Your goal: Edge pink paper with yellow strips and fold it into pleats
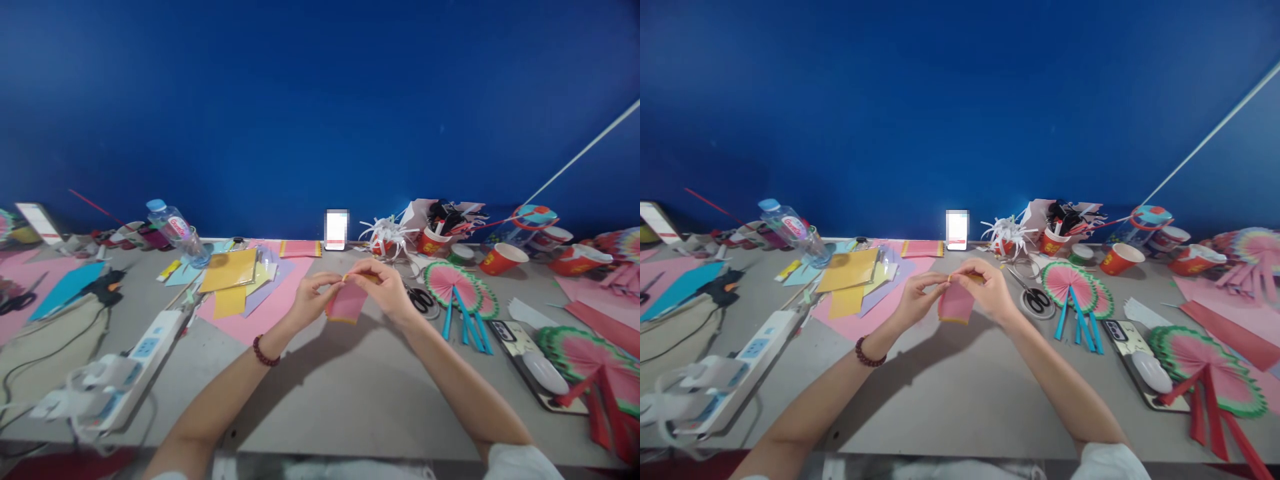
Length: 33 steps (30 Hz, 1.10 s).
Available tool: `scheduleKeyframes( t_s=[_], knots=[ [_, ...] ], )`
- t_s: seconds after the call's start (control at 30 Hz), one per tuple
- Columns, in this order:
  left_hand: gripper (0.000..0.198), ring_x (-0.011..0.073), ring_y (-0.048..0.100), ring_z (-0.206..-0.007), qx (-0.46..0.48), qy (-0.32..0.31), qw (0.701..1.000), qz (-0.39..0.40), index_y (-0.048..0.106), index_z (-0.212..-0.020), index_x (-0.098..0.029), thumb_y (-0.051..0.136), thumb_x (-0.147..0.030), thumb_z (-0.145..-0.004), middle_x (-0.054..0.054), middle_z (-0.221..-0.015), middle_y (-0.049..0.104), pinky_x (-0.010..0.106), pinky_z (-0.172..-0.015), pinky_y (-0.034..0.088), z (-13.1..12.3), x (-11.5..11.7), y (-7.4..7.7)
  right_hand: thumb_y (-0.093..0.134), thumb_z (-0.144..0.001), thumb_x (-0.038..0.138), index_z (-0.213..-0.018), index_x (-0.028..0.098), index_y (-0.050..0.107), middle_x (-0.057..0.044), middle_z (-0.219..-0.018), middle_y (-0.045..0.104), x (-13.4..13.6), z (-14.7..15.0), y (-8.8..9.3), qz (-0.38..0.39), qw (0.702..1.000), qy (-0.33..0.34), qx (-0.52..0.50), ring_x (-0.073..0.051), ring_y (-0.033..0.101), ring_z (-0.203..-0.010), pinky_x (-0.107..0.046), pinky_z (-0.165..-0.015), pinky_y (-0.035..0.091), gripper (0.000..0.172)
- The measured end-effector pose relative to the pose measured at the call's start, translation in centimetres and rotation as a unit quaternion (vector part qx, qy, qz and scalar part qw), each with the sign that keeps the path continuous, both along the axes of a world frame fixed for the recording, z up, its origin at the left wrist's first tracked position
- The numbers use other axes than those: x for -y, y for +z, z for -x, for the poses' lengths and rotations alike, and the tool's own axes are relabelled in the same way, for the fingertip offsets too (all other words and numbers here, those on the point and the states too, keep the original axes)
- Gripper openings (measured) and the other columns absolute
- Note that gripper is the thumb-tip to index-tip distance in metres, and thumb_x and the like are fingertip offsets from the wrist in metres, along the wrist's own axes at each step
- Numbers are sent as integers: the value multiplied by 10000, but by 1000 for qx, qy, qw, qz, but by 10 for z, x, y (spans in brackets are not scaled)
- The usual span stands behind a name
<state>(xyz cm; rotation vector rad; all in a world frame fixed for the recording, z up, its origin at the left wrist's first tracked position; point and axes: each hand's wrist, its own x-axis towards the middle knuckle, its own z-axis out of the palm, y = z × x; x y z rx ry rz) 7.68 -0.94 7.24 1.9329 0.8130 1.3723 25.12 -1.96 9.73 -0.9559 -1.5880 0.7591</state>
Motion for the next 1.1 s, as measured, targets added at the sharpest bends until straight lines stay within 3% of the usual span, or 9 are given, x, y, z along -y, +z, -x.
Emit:
scheduleKeyframes(
  t_s=[0.27,0.37,0.6,0.73,0.93,1.1],
  knots=[
    [196,169,659,-735,-41,15,999,-7,707,-812,-179,564,-298,-875,65,-804,719,259,-640,515,-1,5,4,669,-748,336,-870,184,694,-39,-800,697,-2,-2,1,54,997,19,43,-158,629,-742,-281,-673,504,196],
    [205,168,655,-740,-55,-8,998,6,709,-815,-184,560,-310,-876,63,-813,719,250,-630,507,-1,4,2,654,-751,312,-772,179,682,-23,-734,685,-5,-5,0,47,996,28,66,-151,619,-705,-273,-656,486,138],
    [296,177,637,-778,-60,-82,974,202,724,-862,-145,617,-416,-810,71,-866,721,246,-678,491,-2,-1,-2,643,-738,333,-694,170,636,-13,-673,656,-11,-11,0,81,995,18,53,-134,582,-639,-254,-615,449,169],
    [358,177,619,-743,-32,-89,955,281,732,-840,-128,647,-466,-759,67,-828,716,245,-644,472,-2,-3,-7,656,-727,364,-685,170,632,-17,-665,654,-12,-12,0,111,993,25,38,-132,564,-623,-253,-598,433,200],
    [387,144,565,-644,-18,-66,943,324,732,-778,-124,673,-499,-704,47,-720,688,229,-570,423,-4,-1,-6,663,-721,395,-693,168,627,-10,-654,622,-14,-13,-3,123,991,21,38,-120,527,-597,-246,-562,406,232],
    [355,115,492,-582,-33,-45,953,296,678,-630,-120,654,-464,-716,6,-580,592,221,-539,354,-4,2,0,635,-732,401,-711,166,602,4,-639,585,-18,-11,-8,125,990,33,54,-101,489,-559,-238,-540,388,238]
  ],
)
